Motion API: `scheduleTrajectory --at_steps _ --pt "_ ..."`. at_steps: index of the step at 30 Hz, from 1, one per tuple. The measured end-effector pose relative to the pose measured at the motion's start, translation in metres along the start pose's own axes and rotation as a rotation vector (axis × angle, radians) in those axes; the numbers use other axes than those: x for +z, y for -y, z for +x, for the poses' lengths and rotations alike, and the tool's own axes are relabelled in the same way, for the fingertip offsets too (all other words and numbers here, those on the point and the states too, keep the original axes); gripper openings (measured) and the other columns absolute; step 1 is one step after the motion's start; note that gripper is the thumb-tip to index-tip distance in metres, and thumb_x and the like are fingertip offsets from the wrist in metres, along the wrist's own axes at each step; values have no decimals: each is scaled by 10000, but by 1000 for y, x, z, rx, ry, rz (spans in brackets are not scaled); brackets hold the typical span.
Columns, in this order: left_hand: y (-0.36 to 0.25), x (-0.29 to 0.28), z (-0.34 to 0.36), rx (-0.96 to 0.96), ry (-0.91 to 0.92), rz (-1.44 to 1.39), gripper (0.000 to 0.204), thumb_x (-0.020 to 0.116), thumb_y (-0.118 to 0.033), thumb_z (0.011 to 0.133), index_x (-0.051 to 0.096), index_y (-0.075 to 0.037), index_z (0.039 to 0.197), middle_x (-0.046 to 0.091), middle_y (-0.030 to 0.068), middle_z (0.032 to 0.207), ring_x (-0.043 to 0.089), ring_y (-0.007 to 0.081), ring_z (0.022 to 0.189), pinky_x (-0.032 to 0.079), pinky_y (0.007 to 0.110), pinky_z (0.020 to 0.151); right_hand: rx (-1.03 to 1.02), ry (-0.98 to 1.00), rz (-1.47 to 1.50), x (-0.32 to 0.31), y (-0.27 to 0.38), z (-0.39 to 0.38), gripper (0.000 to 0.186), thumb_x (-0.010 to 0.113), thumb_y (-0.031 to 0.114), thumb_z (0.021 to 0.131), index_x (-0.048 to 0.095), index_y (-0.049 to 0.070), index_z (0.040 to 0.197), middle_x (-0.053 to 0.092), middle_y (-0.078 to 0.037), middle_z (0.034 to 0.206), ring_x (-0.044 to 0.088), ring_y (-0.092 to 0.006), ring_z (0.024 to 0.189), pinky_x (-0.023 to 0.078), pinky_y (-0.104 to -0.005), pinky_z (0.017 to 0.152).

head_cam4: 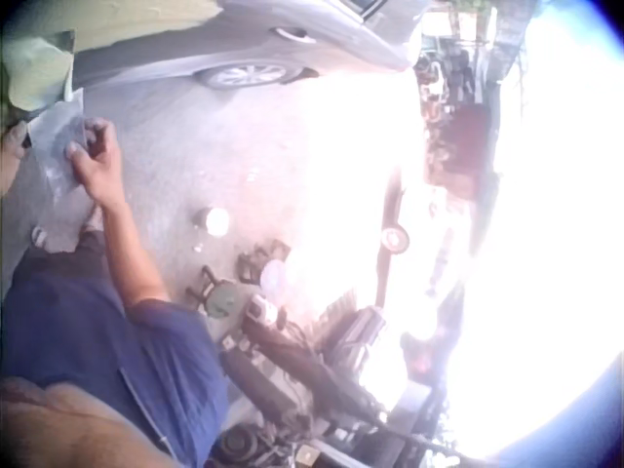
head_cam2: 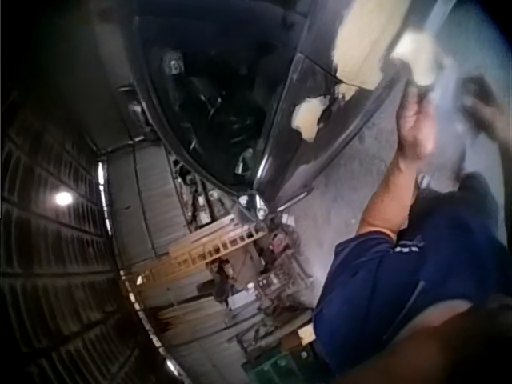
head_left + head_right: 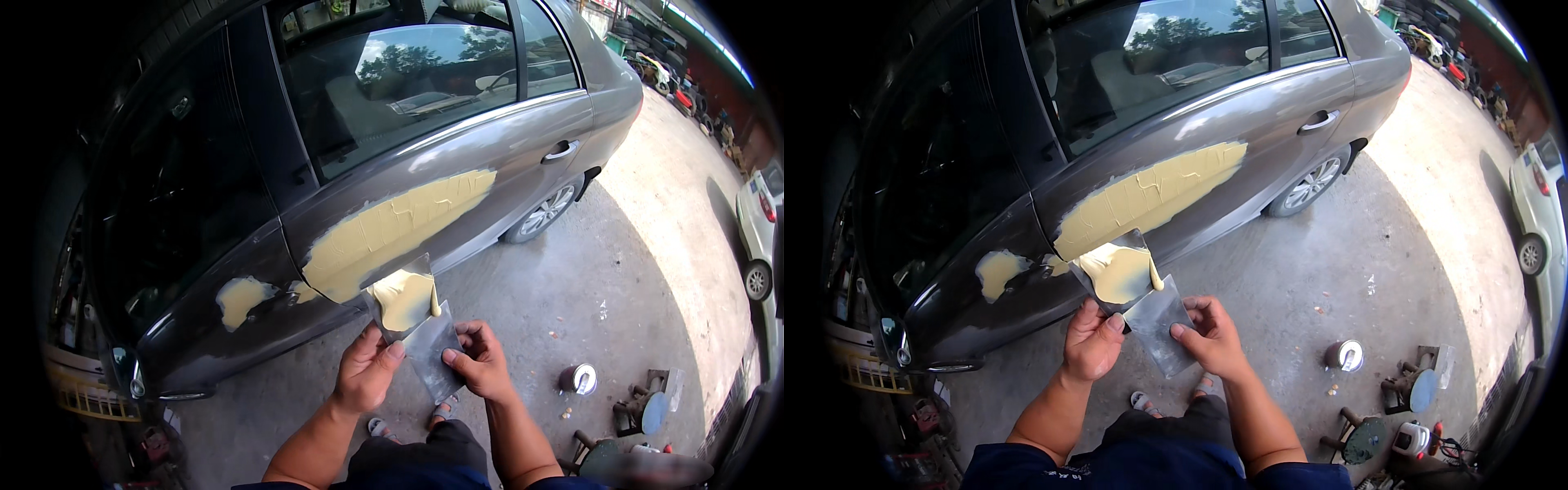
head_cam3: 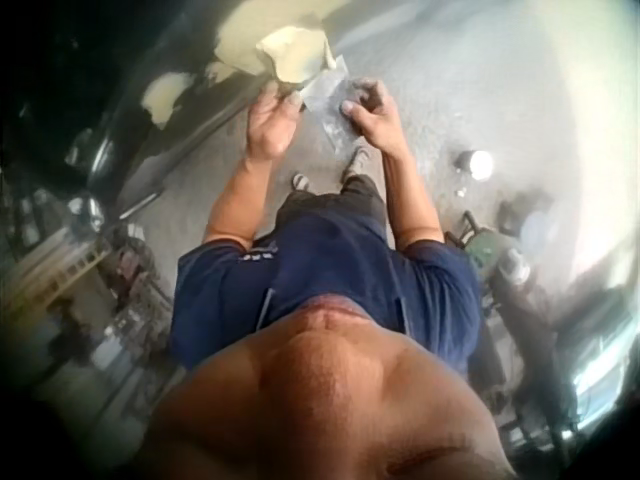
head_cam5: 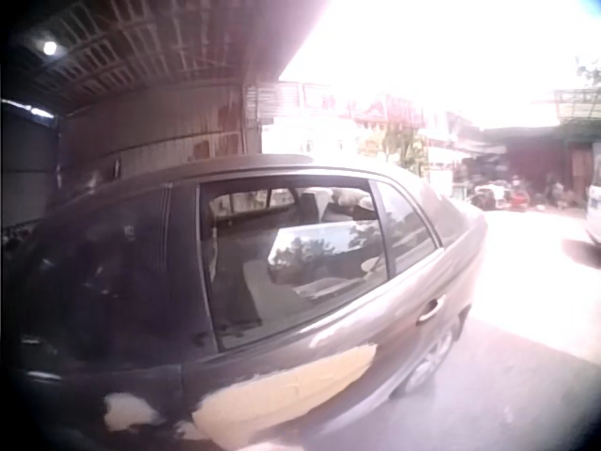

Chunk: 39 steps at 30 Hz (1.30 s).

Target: The person scoops body filler from a can onto a putty knife and applies it to a damaged area on the side of a gray car. They use a second putty knife to spread and smooth the filler over the door and rear quarter panel, repeatedly adding more material to build up the surface.

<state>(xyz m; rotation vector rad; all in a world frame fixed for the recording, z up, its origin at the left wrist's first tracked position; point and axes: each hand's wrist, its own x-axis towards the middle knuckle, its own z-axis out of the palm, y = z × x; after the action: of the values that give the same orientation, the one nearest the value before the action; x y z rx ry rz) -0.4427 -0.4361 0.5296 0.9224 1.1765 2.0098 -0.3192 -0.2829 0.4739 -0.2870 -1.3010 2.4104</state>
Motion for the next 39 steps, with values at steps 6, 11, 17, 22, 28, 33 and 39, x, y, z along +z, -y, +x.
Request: scheduleTrajectory --at_steps 6,11,17,22,28,33,39 --pt "-85 -20 -46 46 241 720 516 487 52 933 432 -7 1442 557 212 1315 566 296 1173 424 337 1011 -113 25 -103 61 1 -19 359 703 -10 849 511 -3 1152 627 -63 1021 580 -95 930 473 -246 815" --pt "-127 -64 -100 309 252 1103 555 512 65 896 472 -69 1434 609 236 1224 613 370 1074 493 335 919 -200 75 27 131 8 -44 458 724 -23 815 513 -16 1222 658 -85 1050 614 -123 951 484 -261 837" --pt "-158 -133 -162 -28 166 571 415 527 49 936 548 -21 1345 667 151 1178 624 206 1088 486 300 925 -807 339 -563 197 35 -77 331 653 -127 794 646 -7 1103 678 -151 1059 651 -290 1040 516 -377 894" --pt "-153 -157 -192 -88 201 63 344 539 15 968 561 15 1311 653 57 1191 580 117 1114 431 277 1001 -861 587 -955 257 24 -93 413 606 -162 675 664 18 1042 660 -142 1132 621 -366 1098 516 -446 933" --pt "-162 -139 -197 -5 263 160 392 496 29 974 504 13 1365 600 95 1292 577 159 1149 429 307 1026 -861 424 -1397 238 13 -94 408 560 -153 697 653 30 1050 641 -137 1181 591 -373 1123 512 -426 931" --pt "-153 -124 -187 -49 162 -633 487 477 -172 987 394 -20 1442 612 86 1095 608 190 907 485 314 804 -271 -68 -231 205 -29 -120 484 618 22 907 406 27 1343 627 -135 1148 606 -168 1034 492 -318 891" --pt "-129 -85 -184 -190 79 -824 608 504 -303 961 330 -3 1460 540 68 963 503 180 782 424 290 710 52 217 -96 211 -39 -160 509 675 41 881 466 54 1345 592 4 841 545 -55 756 434 -214 665"
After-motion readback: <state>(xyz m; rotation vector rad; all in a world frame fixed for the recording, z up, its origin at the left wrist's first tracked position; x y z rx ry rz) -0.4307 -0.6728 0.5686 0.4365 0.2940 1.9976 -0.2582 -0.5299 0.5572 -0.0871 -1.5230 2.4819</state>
